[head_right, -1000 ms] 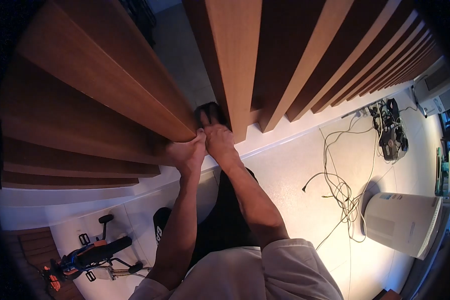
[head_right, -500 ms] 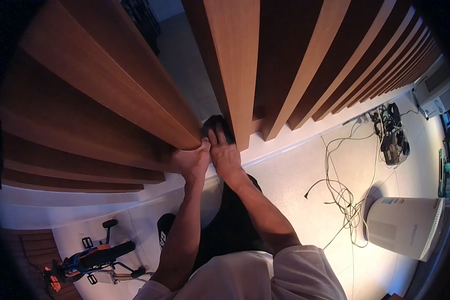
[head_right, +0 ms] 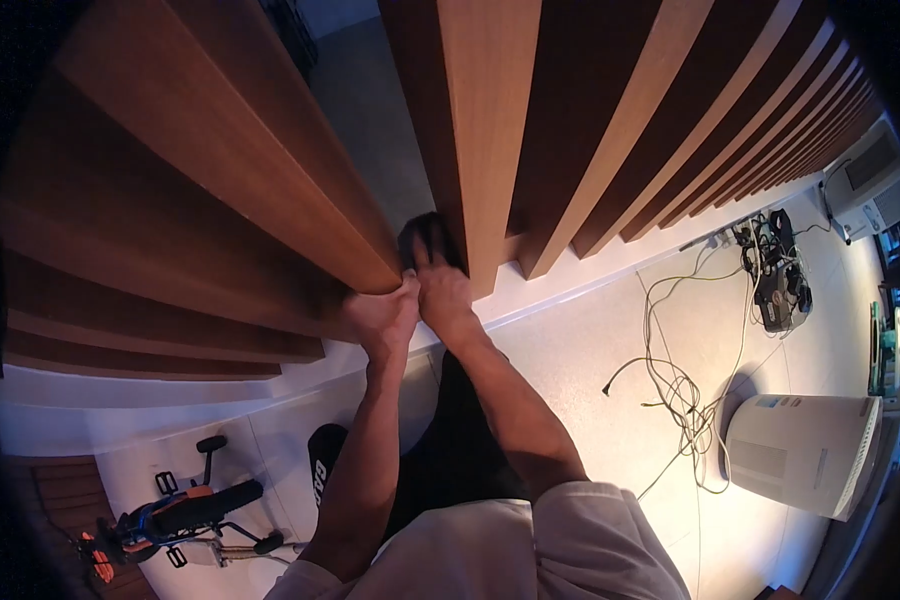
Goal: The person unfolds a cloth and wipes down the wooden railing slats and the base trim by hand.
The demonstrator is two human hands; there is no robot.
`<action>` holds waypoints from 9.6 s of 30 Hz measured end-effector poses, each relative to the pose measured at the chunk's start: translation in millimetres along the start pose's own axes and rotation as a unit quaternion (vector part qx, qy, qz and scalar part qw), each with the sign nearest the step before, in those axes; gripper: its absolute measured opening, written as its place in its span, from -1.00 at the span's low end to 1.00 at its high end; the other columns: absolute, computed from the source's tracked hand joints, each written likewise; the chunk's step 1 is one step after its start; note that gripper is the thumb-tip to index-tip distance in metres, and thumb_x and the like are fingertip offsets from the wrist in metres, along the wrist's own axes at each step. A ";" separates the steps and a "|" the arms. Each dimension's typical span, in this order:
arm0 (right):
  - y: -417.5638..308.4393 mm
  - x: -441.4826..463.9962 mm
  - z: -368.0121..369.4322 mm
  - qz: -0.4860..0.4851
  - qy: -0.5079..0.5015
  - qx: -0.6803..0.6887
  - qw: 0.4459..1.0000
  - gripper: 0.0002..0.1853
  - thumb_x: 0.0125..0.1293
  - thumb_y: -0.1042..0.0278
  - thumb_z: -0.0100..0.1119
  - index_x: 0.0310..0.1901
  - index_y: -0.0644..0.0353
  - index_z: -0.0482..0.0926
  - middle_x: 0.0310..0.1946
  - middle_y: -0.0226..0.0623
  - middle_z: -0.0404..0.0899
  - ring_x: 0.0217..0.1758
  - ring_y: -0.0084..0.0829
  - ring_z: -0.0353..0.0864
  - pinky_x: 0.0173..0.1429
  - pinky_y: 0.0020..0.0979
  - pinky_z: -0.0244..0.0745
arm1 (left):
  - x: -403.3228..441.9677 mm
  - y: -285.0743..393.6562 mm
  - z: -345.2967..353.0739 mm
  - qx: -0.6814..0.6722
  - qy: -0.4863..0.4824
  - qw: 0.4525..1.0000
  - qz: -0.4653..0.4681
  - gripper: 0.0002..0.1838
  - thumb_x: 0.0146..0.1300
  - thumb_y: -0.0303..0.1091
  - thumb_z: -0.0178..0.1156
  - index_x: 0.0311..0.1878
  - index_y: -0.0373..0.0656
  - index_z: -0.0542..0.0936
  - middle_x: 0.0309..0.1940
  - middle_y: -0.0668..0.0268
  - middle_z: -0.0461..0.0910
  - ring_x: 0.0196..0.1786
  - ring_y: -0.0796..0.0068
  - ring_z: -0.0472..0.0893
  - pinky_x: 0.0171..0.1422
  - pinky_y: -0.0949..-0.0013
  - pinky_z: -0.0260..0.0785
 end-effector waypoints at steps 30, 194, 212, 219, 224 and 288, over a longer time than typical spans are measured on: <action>3.2 -146.7 -78.6 0.182 -0.107 0.898 0.386 -0.48 0.49 0.06 0.10 0.12 0.49 0.50 -0.17 -0.01 0.71 -0.33 -0.28 0.78 -0.45 -0.32 0.77 | -96.3 -47.5 -68.7 -0.229 -0.310 0.902 -0.197 -0.58 0.32 -0.35 0.33 0.18 -0.29 0.51 -0.16 0.23 0.69 -0.23 0.61 0.66 -0.31 0.53 0.58; -302.9 27.0 -19.7 -0.728 0.006 -0.396 0.559 -0.72 0.07 0.26 0.19 -0.27 0.28 0.71 -0.31 -0.20 0.62 -0.06 -0.23 0.51 0.25 -0.10 0.33 | 26.7 -274.0 -140.2 -0.150 -0.004 0.983 -0.107 -0.41 -0.01 -0.62 0.05 0.20 -0.20 0.52 -0.31 -0.09 0.52 -0.28 -0.03 0.52 -0.13 0.24 0.43; -292.0 25.8 -19.2 -0.723 0.020 -0.420 0.548 -0.75 0.06 0.23 0.18 -0.34 0.19 0.74 -0.35 -0.32 0.60 -0.03 -0.28 0.52 0.30 -0.17 0.29 | -7.4 -237.4 -173.1 -0.514 0.280 0.751 -0.306 -0.82 0.16 -0.56 0.10 -0.16 -0.34 0.57 -0.27 0.37 0.57 -0.25 0.51 0.55 -0.08 0.40 0.44; -292.2 26.1 -14.8 -0.724 0.043 -0.399 0.561 -0.75 0.09 0.23 0.17 -0.34 0.19 0.75 -0.37 -0.30 0.63 -0.06 -0.29 0.54 0.32 -0.17 0.27 | 66.7 -289.4 -111.7 -0.543 0.250 0.770 -0.222 -0.79 0.20 -0.46 0.12 -0.12 -0.29 0.56 -0.24 0.28 0.55 -0.20 0.36 0.51 -0.05 0.33 0.39; -289.9 27.0 -8.7 -0.720 0.066 -0.404 0.561 -0.77 0.09 0.23 0.18 -0.38 0.17 0.74 -0.40 -0.31 0.63 -0.08 -0.30 0.54 0.31 -0.16 0.28 | 63.5 -260.3 -124.5 -0.488 0.236 0.825 -0.158 -0.82 0.31 -0.40 0.12 -0.10 -0.28 0.53 -0.28 0.34 0.48 -0.23 0.45 0.43 -0.12 0.38 0.33; -263.3 2.9 7.7 -0.742 -0.108 -0.030 0.662 -0.83 0.02 0.36 0.30 -0.40 0.29 0.64 -0.32 -0.15 0.59 -0.06 -0.17 0.58 0.10 -0.18 0.48 | -15.3 -207.8 -191.1 -0.404 0.044 0.913 -0.044 -0.41 0.07 -0.85 -0.06 0.21 -0.30 0.54 -0.04 0.30 0.63 0.03 0.57 0.56 0.16 0.49 0.42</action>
Point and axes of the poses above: each hand's wrist, its own x-axis towards the middle knuckle, its own z-axis out of the palm, y = z × x, the point moved 1 cm from there along x, towards the middle knuckle
